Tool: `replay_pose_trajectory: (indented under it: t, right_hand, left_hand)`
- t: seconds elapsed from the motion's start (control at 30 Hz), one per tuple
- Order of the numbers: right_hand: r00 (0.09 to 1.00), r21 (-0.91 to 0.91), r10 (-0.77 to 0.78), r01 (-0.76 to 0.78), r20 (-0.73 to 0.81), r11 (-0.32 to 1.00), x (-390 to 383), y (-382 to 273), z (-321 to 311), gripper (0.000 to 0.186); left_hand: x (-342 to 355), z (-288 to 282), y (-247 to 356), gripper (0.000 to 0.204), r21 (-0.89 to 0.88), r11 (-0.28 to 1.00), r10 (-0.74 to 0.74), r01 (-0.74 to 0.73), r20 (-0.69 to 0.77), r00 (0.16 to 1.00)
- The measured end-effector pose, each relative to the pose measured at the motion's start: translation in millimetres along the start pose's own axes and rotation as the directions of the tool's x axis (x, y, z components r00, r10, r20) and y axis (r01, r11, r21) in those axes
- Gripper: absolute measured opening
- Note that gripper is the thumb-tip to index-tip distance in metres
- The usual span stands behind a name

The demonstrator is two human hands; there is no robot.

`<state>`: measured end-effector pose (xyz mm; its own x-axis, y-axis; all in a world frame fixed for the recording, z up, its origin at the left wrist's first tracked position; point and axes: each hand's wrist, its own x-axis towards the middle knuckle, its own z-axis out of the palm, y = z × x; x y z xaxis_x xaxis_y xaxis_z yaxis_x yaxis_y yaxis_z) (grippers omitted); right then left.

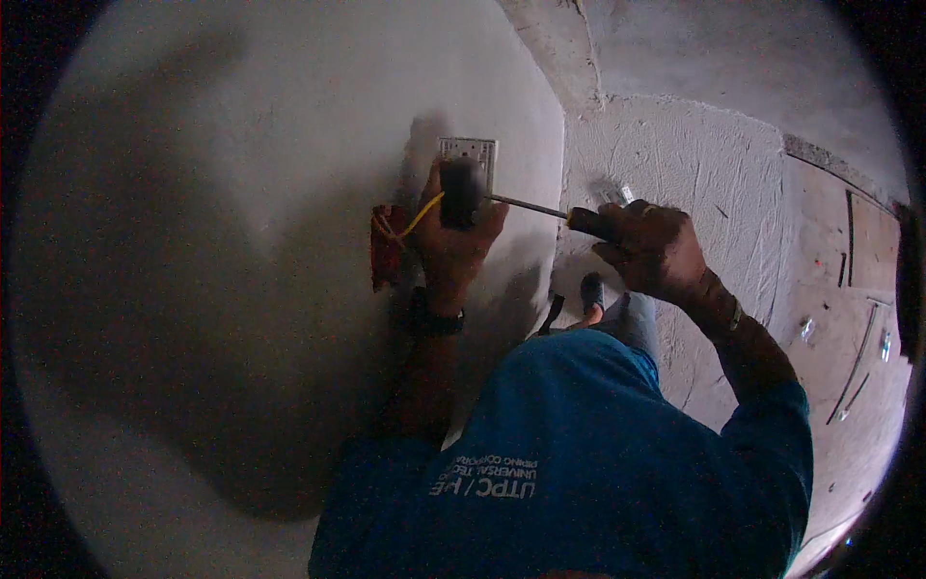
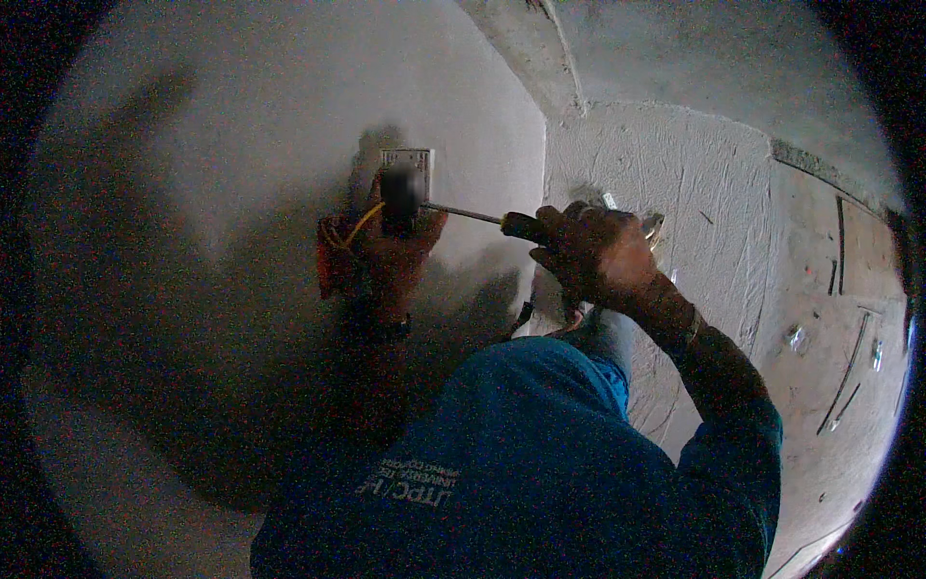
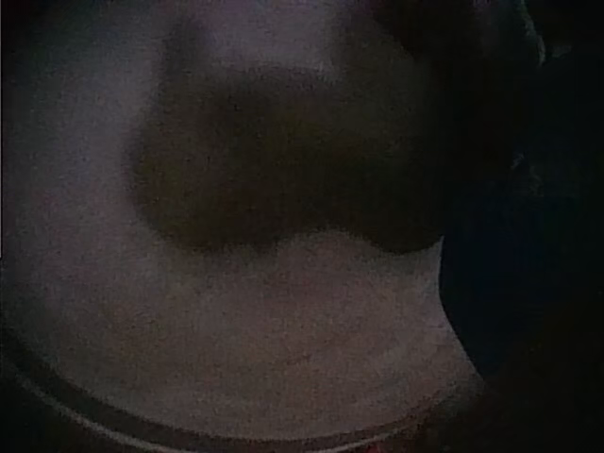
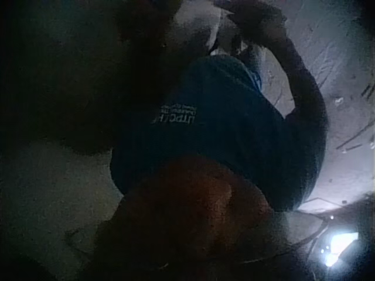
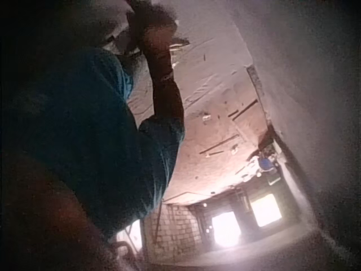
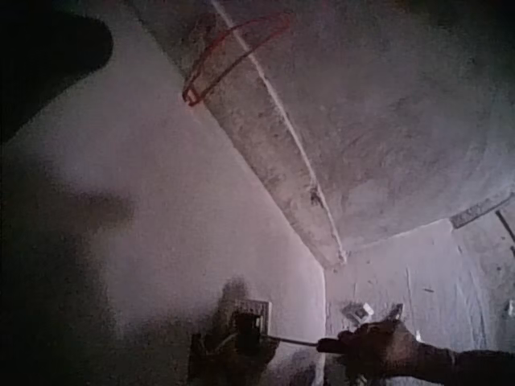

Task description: The person prepares an electrical switch plate by loosening screws with a screwdriver, inserts wires from the wall into the switch, and secures them by tightening the screws with the screwdriver.

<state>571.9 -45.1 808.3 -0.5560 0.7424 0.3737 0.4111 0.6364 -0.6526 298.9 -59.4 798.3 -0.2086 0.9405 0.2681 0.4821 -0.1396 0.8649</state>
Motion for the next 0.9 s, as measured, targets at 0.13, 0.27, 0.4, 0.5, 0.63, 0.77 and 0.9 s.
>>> replay_pose_trajectory:
  t: [0.13, 0.27, 0.4, 0.5, 0.63, 0.77, 0.9]
  right_hand:
    - [0.937, 0.556, 0.298, -0.153, -0.181, 0.817, -4, 20, 5, 0.023]
    - [0.755, 0.877, 0.644, -0.386, 0.123, 0.286, -5, 35, 20, 0.059]
    - [0.786, 0.595, 0.562, -0.587, 0.257, 0.549, -11, 33, 9, 0.041]
    - [0.871, 0.711, 0.484, -0.390, 0.081, 0.585, -22, 35, 9, 0.048]
    - [0.801, 0.909, 0.590, -0.317, 0.104, 0.270, -22, 38, 21, 0.055]
    - [0.758, 0.812, 0.488, -0.563, 0.433, 0.155, -19, 35, 12, 0.053]
    - [0.767, 0.835, 0.640, -0.323, -0.044, 0.445, -17, 37, 34, 0.051]
  left_hand:
    - [-2, 7, 14, 0.076, 0.048, 0.998, 0.048, -0.047, -0.015, 0.999]
    - [1, 9, -5, 0.077, 0.054, 0.994, 0.100, -0.097, -0.056, 0.993]
    - [-1, 10, -17, 0.078, 0.022, 0.994, 0.111, -0.109, -0.128, 0.986]
    - [-2, 12, -14, 0.080, 0.064, 0.995, 0.086, -0.079, -0.121, 0.989]
    - [-2, 12, -2, 0.081, 0.273, 0.936, 0.269, -0.222, -0.146, 0.952]
    - [-4, 11, -2, 0.081, 0.315, 0.919, 0.297, -0.238, -0.153, 0.943]
    - [-4, 12, -11, 0.082, 0.368, 0.898, 0.305, -0.243, -0.122, 0.945]
